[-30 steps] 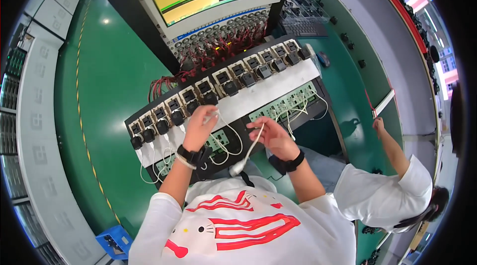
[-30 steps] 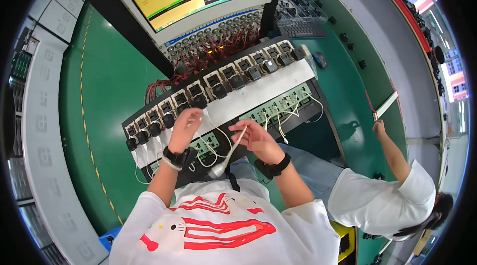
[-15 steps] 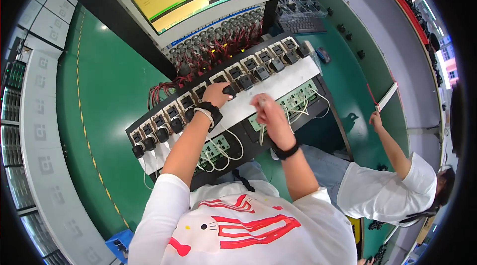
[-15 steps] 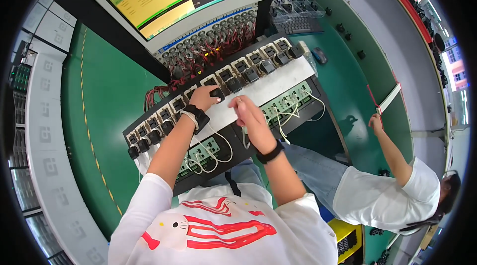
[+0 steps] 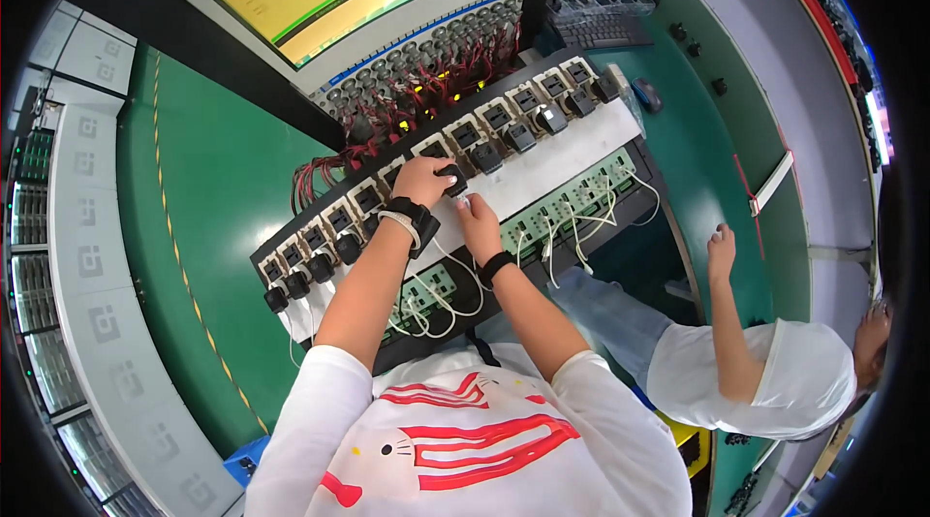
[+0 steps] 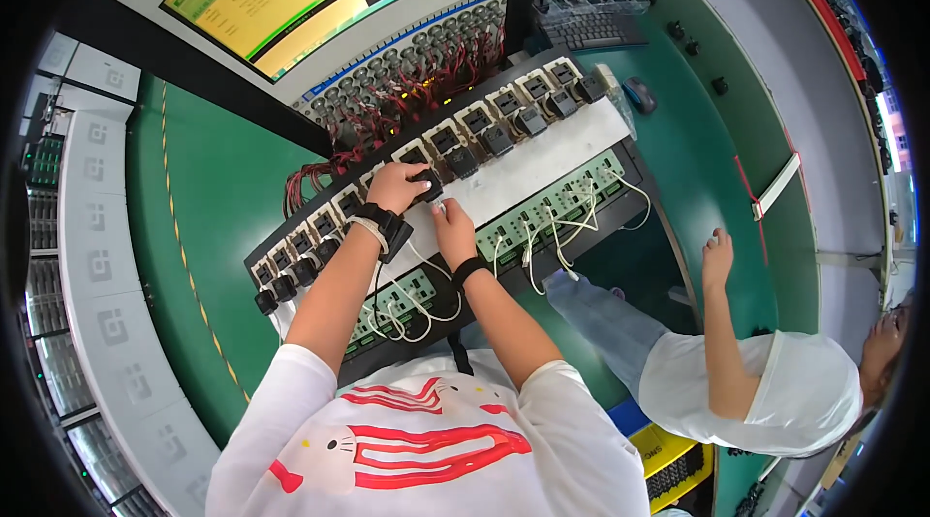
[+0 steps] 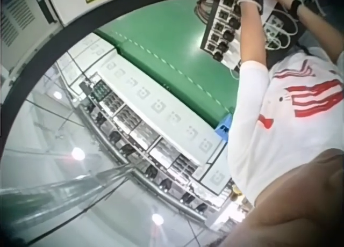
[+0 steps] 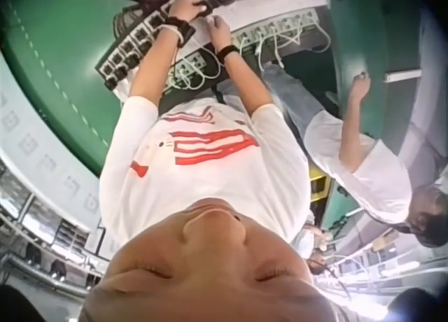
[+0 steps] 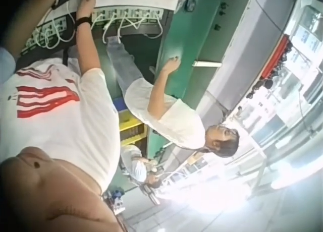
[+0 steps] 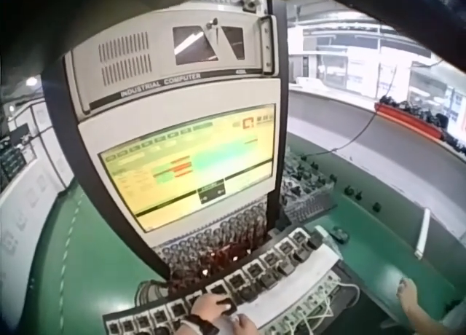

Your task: The person removes power adapters and USB cables from a testing rack, places them on a conveyor belt, and then plugs a new set of adapters and cables into the rack.

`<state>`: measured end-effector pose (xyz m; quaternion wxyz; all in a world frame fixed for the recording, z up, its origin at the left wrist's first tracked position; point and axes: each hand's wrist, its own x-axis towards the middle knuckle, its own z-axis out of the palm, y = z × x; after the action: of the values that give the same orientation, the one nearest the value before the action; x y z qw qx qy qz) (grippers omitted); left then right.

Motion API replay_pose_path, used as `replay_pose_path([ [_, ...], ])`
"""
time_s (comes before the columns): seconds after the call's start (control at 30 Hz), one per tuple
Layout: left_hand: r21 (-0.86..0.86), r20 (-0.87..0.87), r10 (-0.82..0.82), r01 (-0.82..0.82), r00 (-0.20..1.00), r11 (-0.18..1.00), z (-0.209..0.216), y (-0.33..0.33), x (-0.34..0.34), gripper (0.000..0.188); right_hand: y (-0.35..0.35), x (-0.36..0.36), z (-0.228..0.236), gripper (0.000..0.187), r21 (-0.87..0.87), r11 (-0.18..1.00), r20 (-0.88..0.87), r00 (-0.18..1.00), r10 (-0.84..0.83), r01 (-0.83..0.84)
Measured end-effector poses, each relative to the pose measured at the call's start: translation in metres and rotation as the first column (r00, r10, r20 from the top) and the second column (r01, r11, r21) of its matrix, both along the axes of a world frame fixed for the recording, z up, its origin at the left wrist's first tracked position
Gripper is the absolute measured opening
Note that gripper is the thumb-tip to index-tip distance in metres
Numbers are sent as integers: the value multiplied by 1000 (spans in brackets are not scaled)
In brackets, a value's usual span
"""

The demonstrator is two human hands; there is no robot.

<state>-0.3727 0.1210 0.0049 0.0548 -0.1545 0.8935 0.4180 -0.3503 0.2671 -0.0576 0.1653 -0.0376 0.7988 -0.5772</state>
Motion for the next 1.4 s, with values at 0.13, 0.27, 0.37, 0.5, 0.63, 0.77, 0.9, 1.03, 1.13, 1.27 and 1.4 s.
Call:
replay_pose_path([
  [0.13, -15, 36, -3, 4, 999, 1000, 5, -1, -1, 37, 0, -4, 10, 25, 85, 996, -48, 999, 15, -10],
  [0.27, -22, 51, -21, 22, 998, 1000, 4, 0, -2, 38, -4, -3, 5, 26, 85, 996, -76, 997, 14, -8],
  [0.37, -74, 62, -11, 16, 998, 997, 2, 3, -2, 38, -2, -7, 3, 27, 90, 991, -56, 993, 102, -96],
  [0.5, -151, 98, -30, 45, 995, 988, 2, 4, -5, 37, 3, -22, -2, 30, 131, 971, 12, 979, 202, -202],
  [0.63, -115, 70, -20, 28, 997, 993, 1, 3, -4, 37, 8, -38, -4, 32, 10, 947, 136, 938, 318, -322],
  [0.77, -126, 71, -71, 79, 995, 989, 2, 0, -4, 35, 10, -54, 11, 29, -148, 915, 461, 793, 399, -374],
  [0.9, -141, 29, -80, 83, 996, 987, 5, 3, -3, 34, 7, -44, 21, 28, -296, 938, 507, 803, 313, -179],
  [1.03, -59, 78, -115, 119, 990, 991, 6, -10, -4, 33, 4, -34, 29, 25, -413, 910, 540, 815, 211, 38],
  [1.13, -27, 82, -108, 110, 991, 994, 4, 1, -11, 34, 15, -18, -13, 28, -145, 987, 169, 982, 86, -62],
  [1.27, -58, 127, -51, 58, 991, 997, 9, -5, -4, 34, 3, -5, 6, 38, 91, 993, -10, 997, 79, -78],
  [1.4, -147, 117, -82, 99, 990, 984, 13, 6, -4, 34, -3, -3, 2, 37, 168, 986, -41, 999, 27, -20],
])
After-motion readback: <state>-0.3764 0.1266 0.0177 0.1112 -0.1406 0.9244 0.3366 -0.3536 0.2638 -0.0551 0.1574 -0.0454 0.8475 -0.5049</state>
